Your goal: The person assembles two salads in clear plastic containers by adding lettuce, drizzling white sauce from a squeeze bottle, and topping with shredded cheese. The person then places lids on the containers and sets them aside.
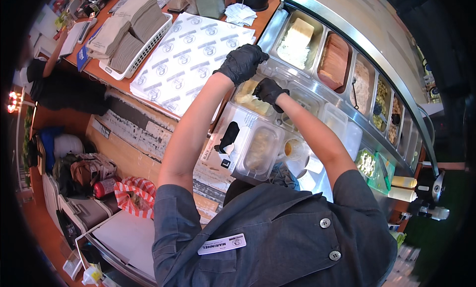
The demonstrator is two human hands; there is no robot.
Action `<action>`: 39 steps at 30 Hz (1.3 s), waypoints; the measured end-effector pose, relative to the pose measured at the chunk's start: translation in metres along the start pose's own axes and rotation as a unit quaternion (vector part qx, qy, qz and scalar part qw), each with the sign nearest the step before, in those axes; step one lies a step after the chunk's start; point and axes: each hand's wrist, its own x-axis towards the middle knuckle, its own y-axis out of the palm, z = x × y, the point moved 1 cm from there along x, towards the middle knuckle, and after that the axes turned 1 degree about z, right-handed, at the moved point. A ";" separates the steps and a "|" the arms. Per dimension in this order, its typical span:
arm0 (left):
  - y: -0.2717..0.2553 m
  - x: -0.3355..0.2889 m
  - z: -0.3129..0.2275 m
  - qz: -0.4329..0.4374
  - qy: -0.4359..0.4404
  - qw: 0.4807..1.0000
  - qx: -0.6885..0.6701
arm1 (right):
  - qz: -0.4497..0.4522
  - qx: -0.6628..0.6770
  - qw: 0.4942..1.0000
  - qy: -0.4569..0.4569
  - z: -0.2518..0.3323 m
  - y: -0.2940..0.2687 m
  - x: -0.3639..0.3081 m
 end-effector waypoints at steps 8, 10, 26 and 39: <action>0.006 0.018 0.002 -0.038 -0.034 0.997 -0.057 | -0.041 0.115 0.990 0.070 0.004 -0.030 -0.025; 0.006 0.024 0.004 -0.016 -0.072 0.995 -0.066 | -0.040 0.150 0.985 0.078 0.006 -0.036 -0.032; 0.026 0.048 0.037 -0.070 -0.003 0.987 -0.144 | -0.168 0.279 0.938 0.115 -0.041 -0.106 -0.174; 0.035 0.042 0.074 -0.017 0.011 0.995 -0.102 | -0.373 0.194 0.855 0.305 -0.156 -0.158 -0.485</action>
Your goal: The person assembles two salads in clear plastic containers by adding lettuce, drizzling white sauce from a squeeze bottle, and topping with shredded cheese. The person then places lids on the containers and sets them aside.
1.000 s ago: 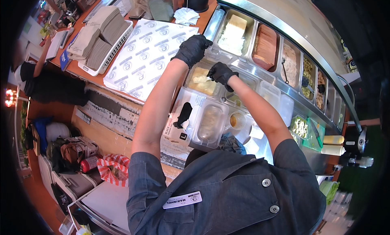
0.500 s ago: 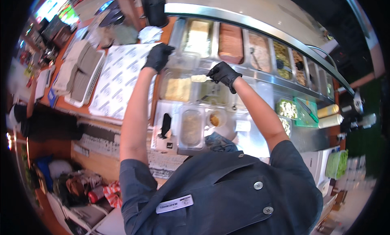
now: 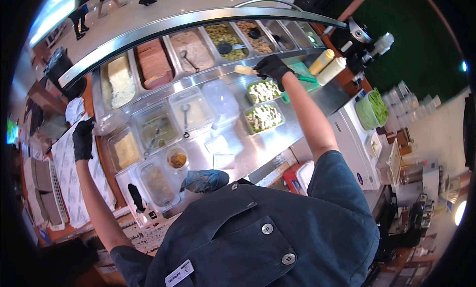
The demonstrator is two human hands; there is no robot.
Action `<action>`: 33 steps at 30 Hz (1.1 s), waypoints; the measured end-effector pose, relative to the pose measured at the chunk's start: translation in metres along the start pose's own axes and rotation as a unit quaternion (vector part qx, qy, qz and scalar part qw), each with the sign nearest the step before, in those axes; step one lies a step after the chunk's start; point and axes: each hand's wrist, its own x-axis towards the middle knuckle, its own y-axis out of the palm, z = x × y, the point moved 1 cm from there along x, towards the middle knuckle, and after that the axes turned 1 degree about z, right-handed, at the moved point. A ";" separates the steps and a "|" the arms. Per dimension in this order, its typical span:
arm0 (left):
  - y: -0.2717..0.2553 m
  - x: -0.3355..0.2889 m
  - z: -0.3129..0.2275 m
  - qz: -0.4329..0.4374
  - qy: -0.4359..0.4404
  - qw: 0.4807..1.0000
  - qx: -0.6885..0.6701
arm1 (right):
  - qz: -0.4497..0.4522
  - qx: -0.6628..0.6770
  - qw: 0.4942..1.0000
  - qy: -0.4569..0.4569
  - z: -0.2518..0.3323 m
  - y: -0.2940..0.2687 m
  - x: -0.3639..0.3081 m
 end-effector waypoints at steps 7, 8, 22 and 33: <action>-0.007 -0.009 -0.007 -0.005 0.050 0.995 0.090 | 0.047 -0.604 0.795 0.001 -0.128 -0.036 -0.008; -0.008 -0.011 -0.007 -0.006 0.064 0.991 0.121 | 0.031 -0.575 0.817 0.006 -0.144 -0.030 -0.005; -0.006 -0.022 0.040 0.027 -0.020 0.990 -0.140 | -0.109 -0.390 0.904 0.137 -0.196 -0.011 0.009; -0.008 -0.025 0.032 0.021 -0.036 0.986 -0.161 | -0.195 -0.363 0.892 0.184 -0.218 -0.037 0.007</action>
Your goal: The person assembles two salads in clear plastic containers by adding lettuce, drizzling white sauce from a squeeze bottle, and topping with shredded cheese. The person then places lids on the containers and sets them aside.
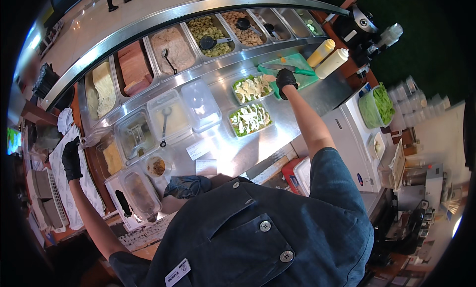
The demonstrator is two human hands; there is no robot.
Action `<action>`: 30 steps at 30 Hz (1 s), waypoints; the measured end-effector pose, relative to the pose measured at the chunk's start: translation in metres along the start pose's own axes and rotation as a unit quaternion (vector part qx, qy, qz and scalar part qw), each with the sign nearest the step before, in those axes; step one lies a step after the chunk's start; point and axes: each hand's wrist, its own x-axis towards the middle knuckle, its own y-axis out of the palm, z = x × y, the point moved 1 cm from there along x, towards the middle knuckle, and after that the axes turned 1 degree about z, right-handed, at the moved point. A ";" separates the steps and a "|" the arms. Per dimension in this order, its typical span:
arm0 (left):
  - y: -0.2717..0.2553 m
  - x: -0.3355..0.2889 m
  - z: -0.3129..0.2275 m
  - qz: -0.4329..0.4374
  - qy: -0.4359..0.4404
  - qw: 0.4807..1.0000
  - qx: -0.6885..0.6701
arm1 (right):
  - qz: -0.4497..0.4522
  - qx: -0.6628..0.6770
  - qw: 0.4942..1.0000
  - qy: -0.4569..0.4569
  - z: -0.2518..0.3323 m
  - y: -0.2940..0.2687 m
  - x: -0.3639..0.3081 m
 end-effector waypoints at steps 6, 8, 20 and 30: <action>-0.011 -0.002 0.030 0.026 -0.013 0.982 -0.187 | -0.018 0.027 0.999 0.000 0.013 -0.017 -0.017; -0.009 -0.003 0.022 0.013 -0.005 0.999 -0.033 | -0.061 -0.061 0.992 -0.097 0.011 -0.005 -0.020; 0.030 -0.002 -0.100 -0.065 0.008 0.974 0.217 | -0.173 0.190 0.888 -0.382 0.201 -0.098 -0.135; 0.032 -0.010 -0.114 -0.027 -0.048 0.964 0.260 | -0.139 0.000 0.692 -0.709 0.587 0.018 -0.305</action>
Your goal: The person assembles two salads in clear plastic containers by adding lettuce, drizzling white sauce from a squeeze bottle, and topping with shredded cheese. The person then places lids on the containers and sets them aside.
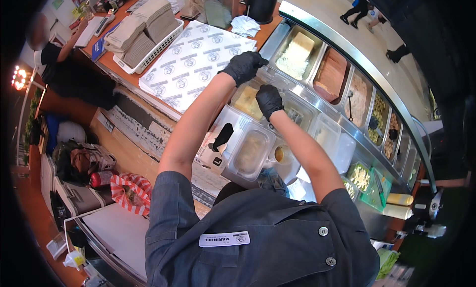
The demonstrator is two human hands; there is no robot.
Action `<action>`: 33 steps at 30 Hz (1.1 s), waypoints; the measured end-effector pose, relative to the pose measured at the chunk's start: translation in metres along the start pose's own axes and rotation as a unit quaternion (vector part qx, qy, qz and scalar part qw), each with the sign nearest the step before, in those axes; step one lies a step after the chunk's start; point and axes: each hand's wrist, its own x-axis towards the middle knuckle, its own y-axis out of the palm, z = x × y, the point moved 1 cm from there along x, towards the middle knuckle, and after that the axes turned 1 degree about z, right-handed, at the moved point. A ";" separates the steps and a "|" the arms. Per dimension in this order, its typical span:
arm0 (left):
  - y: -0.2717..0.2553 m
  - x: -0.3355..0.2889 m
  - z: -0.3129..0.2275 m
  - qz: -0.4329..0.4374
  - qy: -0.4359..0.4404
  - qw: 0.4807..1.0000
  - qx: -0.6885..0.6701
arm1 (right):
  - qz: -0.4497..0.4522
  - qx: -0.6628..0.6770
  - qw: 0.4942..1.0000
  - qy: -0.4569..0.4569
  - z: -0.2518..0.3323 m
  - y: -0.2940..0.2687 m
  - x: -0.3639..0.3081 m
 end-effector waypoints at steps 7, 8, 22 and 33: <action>0.000 0.001 0.004 0.034 0.020 0.999 -0.017 | 0.276 0.070 0.956 -0.073 -0.010 0.023 0.002; 0.001 0.001 0.005 0.037 0.024 0.999 -0.001 | 0.296 0.113 0.946 -0.062 -0.011 0.027 0.003; 0.002 0.007 0.007 0.041 0.005 0.999 -0.005 | 0.289 0.516 0.802 0.082 -0.035 0.049 0.022; 0.007 0.021 0.017 0.052 -0.008 0.998 0.027 | 0.236 0.555 0.792 0.089 -0.039 0.031 0.025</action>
